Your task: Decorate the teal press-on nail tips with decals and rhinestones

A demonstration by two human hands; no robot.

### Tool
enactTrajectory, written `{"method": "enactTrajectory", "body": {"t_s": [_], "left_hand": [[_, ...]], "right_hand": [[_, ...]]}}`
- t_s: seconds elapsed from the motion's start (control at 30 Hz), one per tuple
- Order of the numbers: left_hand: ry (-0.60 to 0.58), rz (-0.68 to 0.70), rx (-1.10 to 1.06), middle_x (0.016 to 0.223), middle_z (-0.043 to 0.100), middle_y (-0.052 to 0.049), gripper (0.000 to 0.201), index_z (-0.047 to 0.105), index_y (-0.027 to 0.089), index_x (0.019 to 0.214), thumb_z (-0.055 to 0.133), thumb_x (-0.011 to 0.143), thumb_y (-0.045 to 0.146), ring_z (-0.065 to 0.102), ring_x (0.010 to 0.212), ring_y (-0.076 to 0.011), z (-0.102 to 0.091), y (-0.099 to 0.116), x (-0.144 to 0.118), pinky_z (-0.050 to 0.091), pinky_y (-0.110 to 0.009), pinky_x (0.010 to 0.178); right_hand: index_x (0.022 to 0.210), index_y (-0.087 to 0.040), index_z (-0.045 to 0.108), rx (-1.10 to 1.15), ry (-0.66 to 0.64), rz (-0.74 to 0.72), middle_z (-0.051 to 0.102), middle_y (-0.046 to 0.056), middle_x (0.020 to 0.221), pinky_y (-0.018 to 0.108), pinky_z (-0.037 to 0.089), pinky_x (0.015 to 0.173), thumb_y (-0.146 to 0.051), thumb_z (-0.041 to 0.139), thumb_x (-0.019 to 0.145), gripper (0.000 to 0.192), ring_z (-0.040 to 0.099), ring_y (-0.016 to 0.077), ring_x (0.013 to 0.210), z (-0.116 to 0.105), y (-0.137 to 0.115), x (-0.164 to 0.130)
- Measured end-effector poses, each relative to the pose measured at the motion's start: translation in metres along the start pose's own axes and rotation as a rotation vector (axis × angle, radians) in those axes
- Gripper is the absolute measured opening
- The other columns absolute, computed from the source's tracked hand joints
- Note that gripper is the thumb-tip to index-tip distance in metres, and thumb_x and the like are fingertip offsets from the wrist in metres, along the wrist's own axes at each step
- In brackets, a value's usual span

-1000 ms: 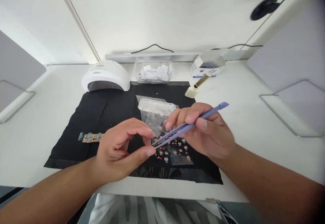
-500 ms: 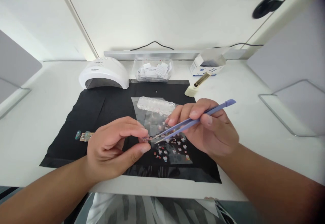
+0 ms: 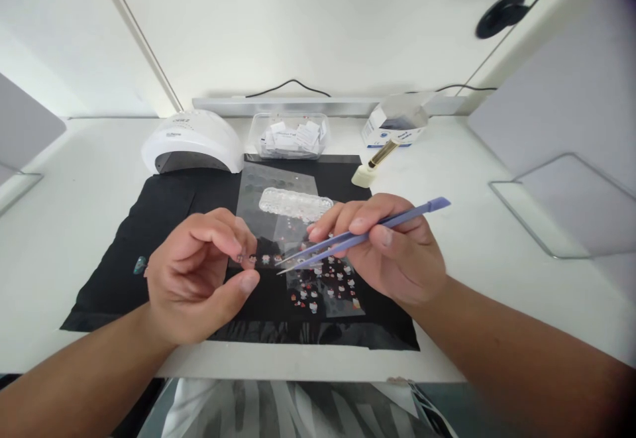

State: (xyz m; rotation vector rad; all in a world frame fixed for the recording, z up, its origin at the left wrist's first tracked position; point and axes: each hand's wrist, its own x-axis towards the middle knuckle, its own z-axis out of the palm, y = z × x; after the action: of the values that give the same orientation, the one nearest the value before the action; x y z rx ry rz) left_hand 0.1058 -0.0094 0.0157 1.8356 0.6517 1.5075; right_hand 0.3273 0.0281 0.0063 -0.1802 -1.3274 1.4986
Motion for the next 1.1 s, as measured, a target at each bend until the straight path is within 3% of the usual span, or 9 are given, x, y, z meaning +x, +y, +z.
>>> {"method": "enactTrajectory", "body": {"t_s": [0.13,0.3,0.57,0.7,0.8,1.1], "left_hand": [[0.016,-0.063,0.010,0.088,0.059,-0.001,0.039,0.052,0.023,0.111,0.061,0.079,0.001,0.059,0.075,-0.0135,0.005,-0.003,-0.003,0.057,-0.027,0.063],[-0.087,-0.081,0.025,0.104,0.061,-0.007,0.039,0.056,0.019,0.116,0.060,0.081,0.002,0.061,0.083,-0.0129,0.007,-0.003,-0.006,0.057,-0.026,0.075],[0.012,-0.186,-0.075,0.104,0.064,-0.005,0.035,0.059,0.024,0.117,0.063,0.085,0.009,0.063,0.087,-0.0138,0.008,-0.007,-0.007,0.058,-0.027,0.079],[-0.049,-0.137,0.024,0.101,0.063,-0.006,0.031,0.064,0.020,0.112,0.066,0.083,0.010,0.062,0.093,-0.0142,0.010,-0.008,-0.005,0.056,-0.025,0.083],[-0.067,-0.137,0.068,0.097,0.064,-0.005,0.034,0.064,0.020,0.111,0.069,0.080,0.008,0.062,0.088,-0.0129,0.012,-0.006,-0.005,0.055,-0.023,0.080],[0.021,-0.209,-0.022,0.088,0.064,-0.002,0.038,0.064,0.020,0.105,0.075,0.073,0.005,0.065,0.078,-0.0105,0.021,-0.001,-0.007,0.057,-0.018,0.070]], "right_hand": [[0.095,-0.023,0.073,-0.024,0.058,-0.053,0.074,0.002,0.081,0.040,0.057,0.085,-0.025,0.058,0.091,0.016,0.070,0.0190,0.089,0.003,0.002,-0.001],[0.095,-0.024,0.073,-0.027,0.077,-0.052,0.074,0.001,0.080,0.038,0.058,0.084,-0.027,0.058,0.091,0.016,0.070,0.0189,0.092,0.005,0.003,-0.002],[0.097,-0.024,0.073,-0.020,0.053,-0.045,0.075,0.002,0.085,0.038,0.059,0.083,-0.026,0.056,0.092,0.018,0.070,0.0205,0.098,0.006,0.002,-0.004],[0.099,-0.023,0.072,-0.016,0.029,-0.046,0.074,0.003,0.086,0.037,0.060,0.080,-0.026,0.054,0.093,0.019,0.070,0.0214,0.100,0.008,0.000,-0.004],[0.098,-0.023,0.072,-0.035,0.022,-0.046,0.074,0.003,0.086,0.038,0.060,0.080,-0.027,0.055,0.093,0.018,0.070,0.0215,0.098,0.011,-0.001,-0.004],[0.098,-0.022,0.072,-0.092,0.023,-0.066,0.075,0.004,0.080,0.044,0.056,0.090,-0.028,0.056,0.093,0.018,0.070,0.0234,0.099,0.013,0.000,-0.007]]}}
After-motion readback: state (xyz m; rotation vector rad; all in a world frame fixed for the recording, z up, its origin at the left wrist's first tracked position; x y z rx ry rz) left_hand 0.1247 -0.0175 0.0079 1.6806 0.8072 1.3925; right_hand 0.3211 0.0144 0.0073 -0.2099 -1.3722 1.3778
